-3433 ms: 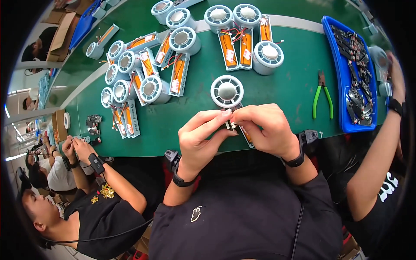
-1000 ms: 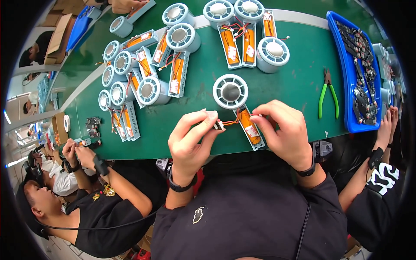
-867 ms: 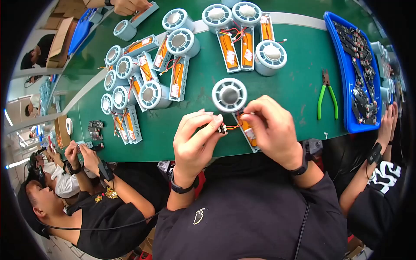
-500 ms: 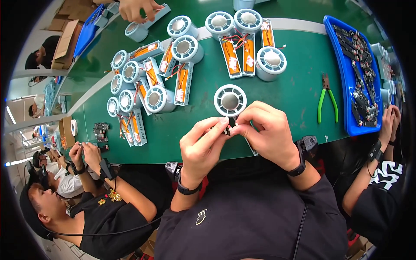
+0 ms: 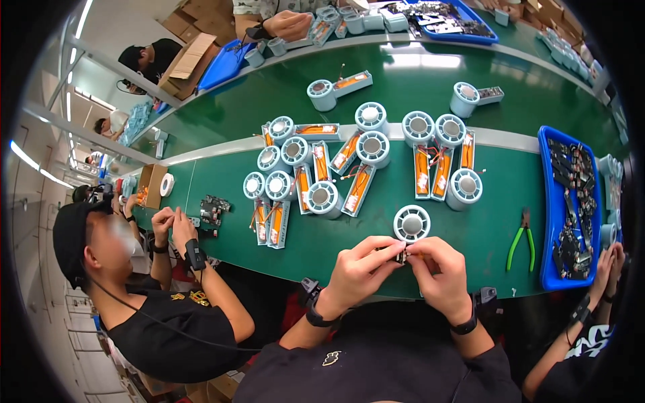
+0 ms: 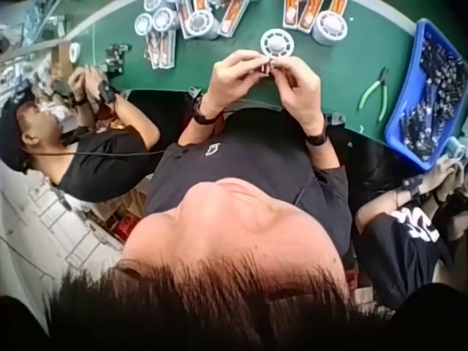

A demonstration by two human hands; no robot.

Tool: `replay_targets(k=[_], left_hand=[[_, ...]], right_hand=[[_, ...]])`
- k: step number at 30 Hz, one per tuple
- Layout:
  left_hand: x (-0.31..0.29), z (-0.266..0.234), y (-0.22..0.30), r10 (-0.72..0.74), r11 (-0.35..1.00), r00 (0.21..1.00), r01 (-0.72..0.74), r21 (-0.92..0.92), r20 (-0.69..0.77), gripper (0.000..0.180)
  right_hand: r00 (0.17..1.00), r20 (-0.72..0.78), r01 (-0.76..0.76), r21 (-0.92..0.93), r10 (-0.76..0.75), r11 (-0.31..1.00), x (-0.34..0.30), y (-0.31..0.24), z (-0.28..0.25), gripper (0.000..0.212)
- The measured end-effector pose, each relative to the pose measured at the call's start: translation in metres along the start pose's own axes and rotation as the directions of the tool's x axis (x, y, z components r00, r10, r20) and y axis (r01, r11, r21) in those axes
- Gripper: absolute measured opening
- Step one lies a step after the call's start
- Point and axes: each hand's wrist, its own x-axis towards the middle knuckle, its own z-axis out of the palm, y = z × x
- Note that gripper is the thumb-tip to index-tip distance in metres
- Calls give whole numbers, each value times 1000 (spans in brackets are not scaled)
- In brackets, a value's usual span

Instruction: The person assembles handheld fans by connecting wires from a fan unit to a circuit board. They then press the circuit board into the fan housing and set the assembly aside on the table.

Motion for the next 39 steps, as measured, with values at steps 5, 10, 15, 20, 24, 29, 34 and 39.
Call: replay_targets(k=[5,10,15,20,24,29,34,39], left_hand=[[3,-1,-1,28,999,1000,-28,-31,-11,43],[6,-3,4,34,992,999,-33,-119,8,40],[-4,6,1,-24,972,1000,26,-232,8,36],[-4,12,0,-1,980,998,-10,-200,-57,32],[-5,6,4,35,993,999,-33,-112,9,31],[-1,11,4,39,996,999,-41,-73,-17,29],[4,13,11,18,1000,998,-18,-6,-65,29],[6,7,25,34,997,999,-34,76,1,30]], right_hand=[[994,-22,105,-80,-107,991,3,3,1,11],[988,-55,144,-39,-146,989,1,4,4,11],[991,11,134,-59,-133,989,-1,3,3,10],[989,10,148,-202,-149,968,-3,0,2,9],[974,48,224,-312,-220,923,0,3,-2,11],[964,57,265,-345,-261,900,5,8,-6,14],[985,70,169,-142,-161,975,0,9,-9,15],[985,105,148,-120,-135,982,-1,6,-15,13]])
